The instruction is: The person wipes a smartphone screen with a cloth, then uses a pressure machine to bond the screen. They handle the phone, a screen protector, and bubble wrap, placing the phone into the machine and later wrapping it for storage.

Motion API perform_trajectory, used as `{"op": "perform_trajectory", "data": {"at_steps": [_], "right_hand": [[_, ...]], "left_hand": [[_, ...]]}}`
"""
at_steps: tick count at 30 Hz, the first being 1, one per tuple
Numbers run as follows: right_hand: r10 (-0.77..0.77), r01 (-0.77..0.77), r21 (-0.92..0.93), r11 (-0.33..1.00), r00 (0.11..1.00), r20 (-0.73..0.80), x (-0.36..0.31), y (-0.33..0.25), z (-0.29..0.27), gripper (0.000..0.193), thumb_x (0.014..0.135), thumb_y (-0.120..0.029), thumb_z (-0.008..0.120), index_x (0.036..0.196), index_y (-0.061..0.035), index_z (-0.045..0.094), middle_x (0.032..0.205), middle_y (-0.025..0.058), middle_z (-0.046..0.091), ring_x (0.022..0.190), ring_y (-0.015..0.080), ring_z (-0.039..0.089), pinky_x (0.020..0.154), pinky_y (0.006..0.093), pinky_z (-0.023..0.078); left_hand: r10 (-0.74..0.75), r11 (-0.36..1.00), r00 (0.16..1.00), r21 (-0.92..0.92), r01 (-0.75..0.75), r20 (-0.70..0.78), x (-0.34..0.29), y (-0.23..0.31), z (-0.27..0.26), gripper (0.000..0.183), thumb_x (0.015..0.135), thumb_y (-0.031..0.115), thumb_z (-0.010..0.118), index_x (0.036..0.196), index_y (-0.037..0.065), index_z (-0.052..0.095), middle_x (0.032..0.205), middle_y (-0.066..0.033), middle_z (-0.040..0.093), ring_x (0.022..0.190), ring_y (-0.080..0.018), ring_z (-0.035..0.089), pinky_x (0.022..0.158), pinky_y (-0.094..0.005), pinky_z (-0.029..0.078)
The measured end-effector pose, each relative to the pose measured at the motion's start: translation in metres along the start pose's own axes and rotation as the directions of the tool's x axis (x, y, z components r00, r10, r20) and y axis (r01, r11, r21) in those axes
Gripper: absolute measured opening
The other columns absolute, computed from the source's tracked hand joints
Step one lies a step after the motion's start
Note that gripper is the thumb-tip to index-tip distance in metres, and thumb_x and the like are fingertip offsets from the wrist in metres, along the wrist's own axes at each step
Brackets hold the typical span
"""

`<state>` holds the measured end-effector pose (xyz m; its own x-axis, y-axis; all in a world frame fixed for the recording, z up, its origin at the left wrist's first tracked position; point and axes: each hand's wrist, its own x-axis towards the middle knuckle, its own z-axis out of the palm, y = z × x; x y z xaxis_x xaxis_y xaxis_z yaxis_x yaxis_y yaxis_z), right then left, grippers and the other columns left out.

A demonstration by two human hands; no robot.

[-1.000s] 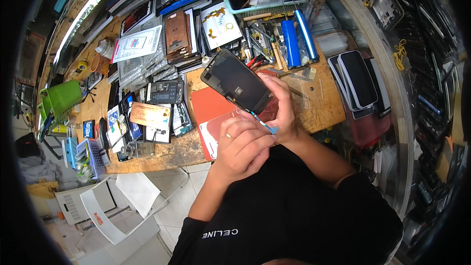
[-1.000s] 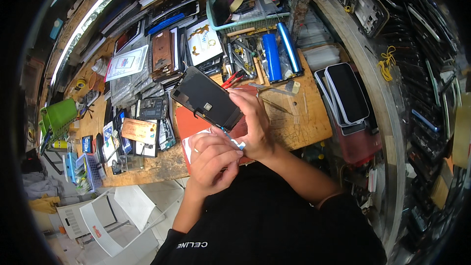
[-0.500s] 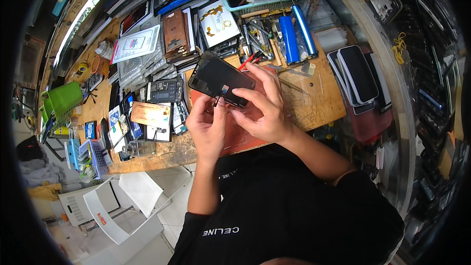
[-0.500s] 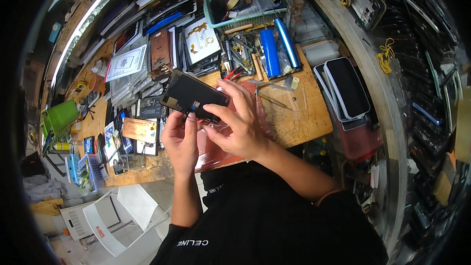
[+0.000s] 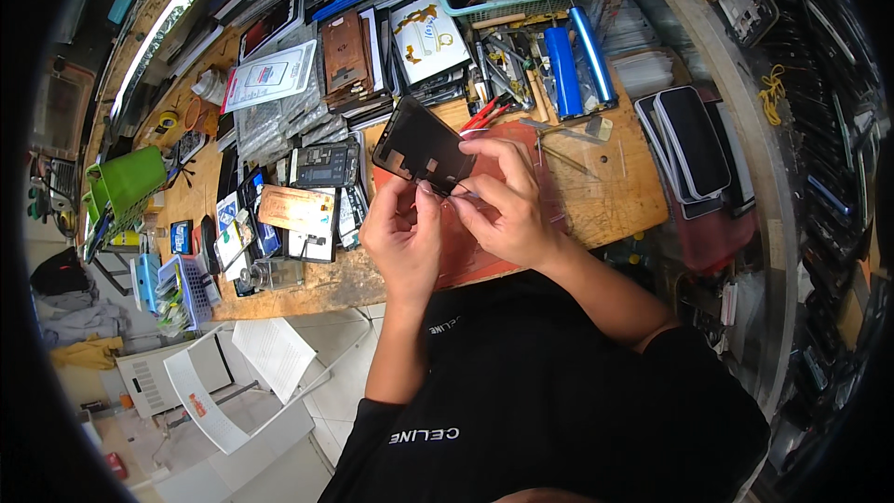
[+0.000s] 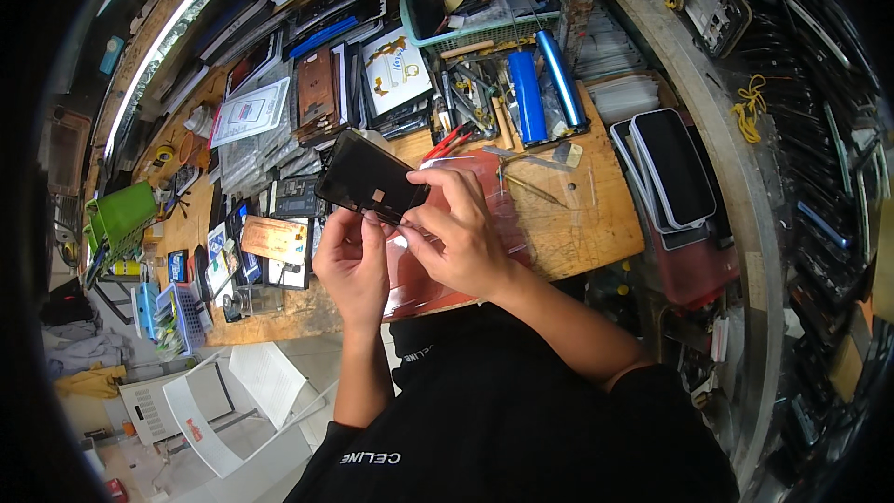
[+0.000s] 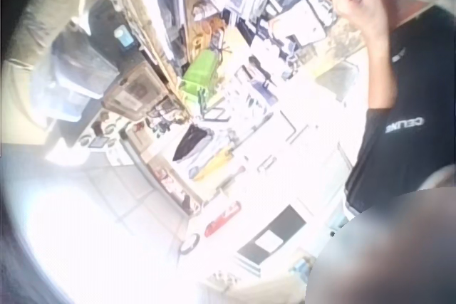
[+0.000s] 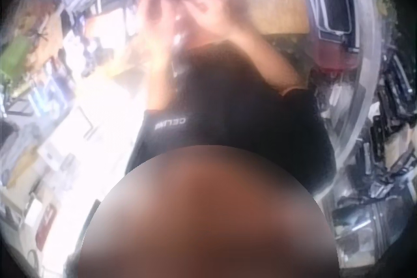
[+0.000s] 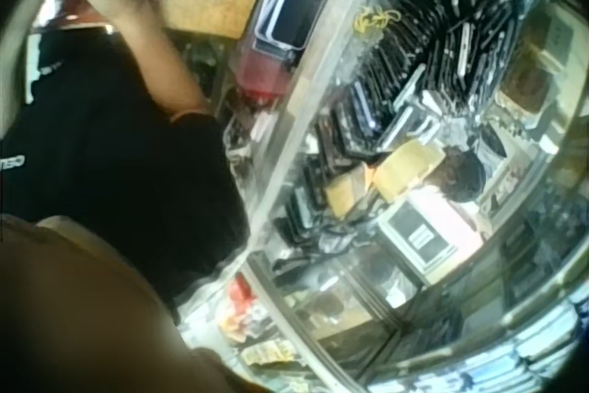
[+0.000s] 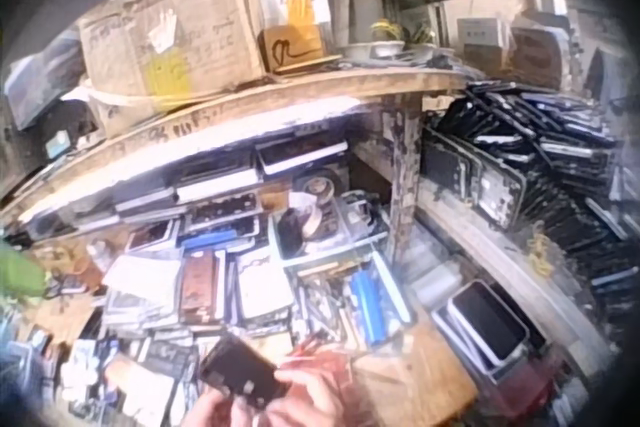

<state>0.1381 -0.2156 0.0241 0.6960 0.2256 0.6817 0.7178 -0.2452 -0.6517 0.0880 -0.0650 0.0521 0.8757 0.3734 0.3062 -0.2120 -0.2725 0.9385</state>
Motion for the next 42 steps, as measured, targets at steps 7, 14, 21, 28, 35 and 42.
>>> {"op": "perform_trajectory", "data": {"at_steps": [7,14,21,28,35,42], "right_hand": [[-0.079,0.078,0.028,0.997,0.996,0.036,-0.005,0.004,-0.006,0.023,0.077,-0.004,0.081,0.097,-0.0062,0.071,0.131,0.0159,0.062,0.121,0.0356,0.059,0.101,0.0476,0.046],[0.202,-0.198,0.388,0.900,0.979,0.031,0.001,0.014,-0.029,0.040,0.097,-0.020,0.064,0.129,0.0030,0.061,0.133,0.0188,0.063,0.124,0.0320,0.061,0.107,0.0455,0.049],[0.165,-0.654,0.739,0.162,0.756,0.633,0.017,0.028,-0.025,0.052,0.116,-0.033,0.039,0.148,0.0060,0.049,0.132,0.0192,0.067,0.120,0.0313,0.068,0.104,0.0448,0.053],[0.222,-0.632,0.774,0.036,0.760,0.611,0.004,0.027,-0.011,0.052,0.116,-0.031,0.041,0.149,0.0078,0.048,0.133,0.0196,0.067,0.115,0.0329,0.070,0.102,0.0458,0.053],[0.177,-0.621,0.784,0.000,0.772,0.611,-0.005,0.026,-0.010,0.057,0.116,-0.035,0.038,0.151,0.0086,0.046,0.138,0.0210,0.065,0.120,0.0355,0.069,0.102,0.0461,0.053],[0.242,-0.600,0.800,0.016,0.779,0.579,-0.007,0.022,-0.009,0.058,0.116,-0.035,0.037,0.154,0.0085,0.042,0.138,0.0215,0.065,0.118,0.0370,0.070,0.101,0.0481,0.055]], "left_hand": [[-0.084,0.981,0.996,-0.181,0.076,-0.035,0.004,-0.006,-0.006,0.016,0.105,0.000,0.063,0.120,-0.006,0.065,0.102,-0.0048,0.071,0.089,-0.0074,0.067,0.081,-0.0236,0.055],[-0.181,0.889,0.978,-0.408,0.209,0.108,0.018,-0.010,-0.019,0.019,0.107,0.010,0.064,0.121,-0.001,0.064,0.111,-0.0067,0.072,0.097,-0.0146,0.071,0.083,-0.0334,0.064],[-0.184,0.850,0.972,-0.473,0.233,0.150,0.020,-0.020,-0.010,0.031,0.106,0.009,0.065,0.135,-0.002,0.062,0.112,-0.0053,0.072,0.096,-0.0113,0.064,0.090,-0.0279,0.052],[-0.176,0.813,0.974,-0.537,0.227,0.145,0.017,-0.011,-0.004,0.038,0.097,0.005,0.076,0.132,0.000,0.062,0.100,-0.0035,0.066,0.090,-0.0111,0.065,0.075,-0.0288,0.059],[-0.279,0.779,0.944,-0.533,0.331,0.178,0.022,-0.017,-0.011,0.032,0.094,0.003,0.079,0.122,0.003,0.063,0.100,-0.0019,0.067,0.088,-0.0094,0.066,0.074,-0.0264,0.060],[-0.352,0.672,0.926,-0.652,0.351,0.136,0.019,-0.035,-0.013,0.022,0.101,0.008,0.073,0.120,0.007,0.062,0.111,-0.0053,0.072,0.103,-0.0133,0.069,0.094,-0.0306,0.056]]}}
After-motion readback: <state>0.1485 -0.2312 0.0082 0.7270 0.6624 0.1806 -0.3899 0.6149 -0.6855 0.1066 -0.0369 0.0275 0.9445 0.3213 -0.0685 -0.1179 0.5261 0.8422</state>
